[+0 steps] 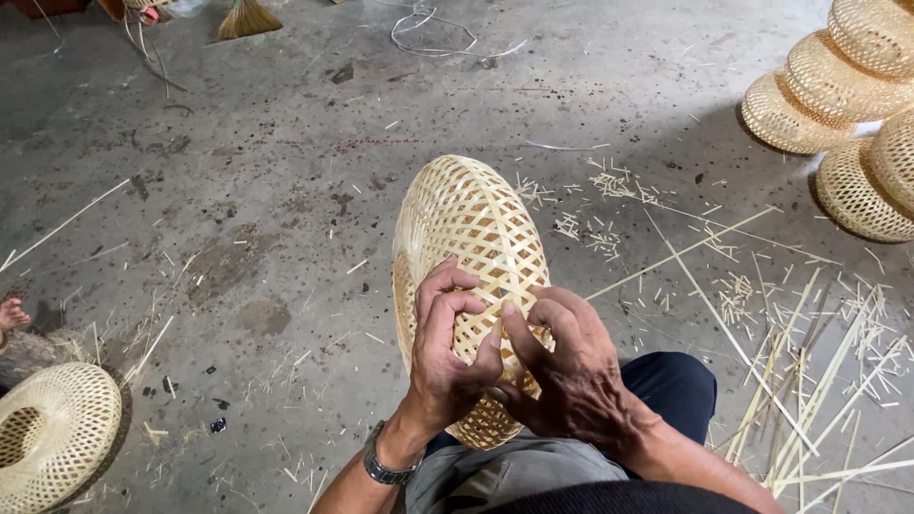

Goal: The person weaves a bamboo basket by hand, inserting thin strips into the lattice and tucking the ends into the weave. They rotate the basket while adding more strips and occasionally use a knife to trim the excess material.

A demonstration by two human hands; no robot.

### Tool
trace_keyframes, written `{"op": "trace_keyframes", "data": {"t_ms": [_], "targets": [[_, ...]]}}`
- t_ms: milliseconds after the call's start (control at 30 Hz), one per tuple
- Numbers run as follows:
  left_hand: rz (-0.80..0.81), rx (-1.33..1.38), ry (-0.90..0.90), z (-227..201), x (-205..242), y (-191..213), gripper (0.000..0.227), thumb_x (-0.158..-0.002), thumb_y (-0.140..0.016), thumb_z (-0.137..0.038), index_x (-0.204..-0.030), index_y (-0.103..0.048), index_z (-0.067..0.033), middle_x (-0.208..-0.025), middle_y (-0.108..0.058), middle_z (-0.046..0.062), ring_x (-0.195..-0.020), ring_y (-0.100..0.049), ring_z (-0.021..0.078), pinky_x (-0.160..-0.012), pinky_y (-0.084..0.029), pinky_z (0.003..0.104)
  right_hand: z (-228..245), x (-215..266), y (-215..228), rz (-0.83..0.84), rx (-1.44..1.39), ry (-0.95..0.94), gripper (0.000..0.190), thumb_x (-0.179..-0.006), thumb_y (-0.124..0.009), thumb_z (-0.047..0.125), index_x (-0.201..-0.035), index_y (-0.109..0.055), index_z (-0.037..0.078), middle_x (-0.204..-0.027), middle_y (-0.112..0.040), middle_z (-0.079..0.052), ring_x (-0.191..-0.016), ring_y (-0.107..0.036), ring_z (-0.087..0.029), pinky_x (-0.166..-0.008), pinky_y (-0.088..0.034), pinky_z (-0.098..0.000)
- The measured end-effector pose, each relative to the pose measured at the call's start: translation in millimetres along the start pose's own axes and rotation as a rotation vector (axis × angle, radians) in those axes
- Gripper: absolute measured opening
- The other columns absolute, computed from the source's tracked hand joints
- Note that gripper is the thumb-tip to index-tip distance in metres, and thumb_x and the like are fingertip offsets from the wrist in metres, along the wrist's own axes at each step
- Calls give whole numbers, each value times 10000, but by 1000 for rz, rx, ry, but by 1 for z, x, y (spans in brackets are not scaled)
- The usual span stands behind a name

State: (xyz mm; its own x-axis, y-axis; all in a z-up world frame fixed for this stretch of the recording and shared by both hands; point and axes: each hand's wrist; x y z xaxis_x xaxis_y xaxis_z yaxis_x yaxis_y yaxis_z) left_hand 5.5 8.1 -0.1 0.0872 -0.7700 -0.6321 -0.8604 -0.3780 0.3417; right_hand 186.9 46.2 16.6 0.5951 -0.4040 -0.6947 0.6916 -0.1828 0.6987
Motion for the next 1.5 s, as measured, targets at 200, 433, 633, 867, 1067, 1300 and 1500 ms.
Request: {"op": "trace_keyframes", "data": {"t_ms": [200,433,633,867,1067,1300,1500], "targets": [[-54,22,8,0,4,-6,325,-796,-725,2,-1058,-538,-43,-1312,-527,148,-1446,-479,423,-1193,-423,506,8,10,-4,-43,-63,-92,678,-813,-763,357,-1368,-570,18,-1185,-440,-178,-1202,-486,-413,-996,-445,-528],[-31,104,29,0,1,6,243,-795,-674,-81,-1000,-550,-42,-1309,-516,160,-1440,-464,399,-1211,-389,516,10,17,-1,-46,-246,-158,544,-928,-636,230,-1434,-553,46,-1216,-491,-158,-1170,-462,-363,-1040,-401,-482],[-2,182,57,1,4,13,212,-822,-649,-138,-981,-555,-34,-1329,-492,179,-1429,-438,392,-1219,-353,522,10,17,-2,-41,-292,-162,539,-909,-600,56,-1446,-560,85,-1173,-537,-128,-1130,-483,-315,-985,-444,-440],[-28,150,46,-2,9,13,145,-892,-615,-128,-981,-554,-31,-1336,-497,184,-1452,-445,394,-1239,-354,523,14,7,-4,-151,-297,-239,332,-885,-712,41,-1207,-634,54,-1011,-628,-93,-975,-577,-273,-843,-482,-390],[-38,91,25,-7,8,10,170,-923,-681,-114,-983,-546,-30,-1328,-510,180,-1432,-474,383,-1224,-378,505,15,-2,-5,-243,-210,-184,217,-826,-763,12,-1021,-679,56,-904,-636,-57,-875,-607,-257,-765,-489,-372],[13,275,24,6,-9,26,211,-901,-691,-82,-944,-485,-64,-1350,-468,148,-1366,-469,289,-1217,-404,437,8,-2,5,-221,-96,-137,324,-801,-792,197,-1103,-701,122,-1056,-644,-100,-1055,-608,-287,-912,-514,-461],[152,544,126,24,-17,36,188,-967,-674,-73,-984,-494,-22,-1379,-456,167,-1413,-418,250,-1215,-331,394,8,10,-10,-119,-112,-113,580,-806,-803,352,-1311,-613,139,-1416,-490,-236,-1370,-439,-452,-1104,-425,-581]]}}
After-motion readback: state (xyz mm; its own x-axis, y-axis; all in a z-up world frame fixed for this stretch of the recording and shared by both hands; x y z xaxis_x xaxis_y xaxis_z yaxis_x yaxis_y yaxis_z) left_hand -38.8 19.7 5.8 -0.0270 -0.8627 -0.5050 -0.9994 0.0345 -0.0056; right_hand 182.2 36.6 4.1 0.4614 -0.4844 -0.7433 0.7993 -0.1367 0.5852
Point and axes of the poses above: each hand's wrist, its own x-axis away from the middle knuckle, its own y-axis out of the back of the hand, z = x × y
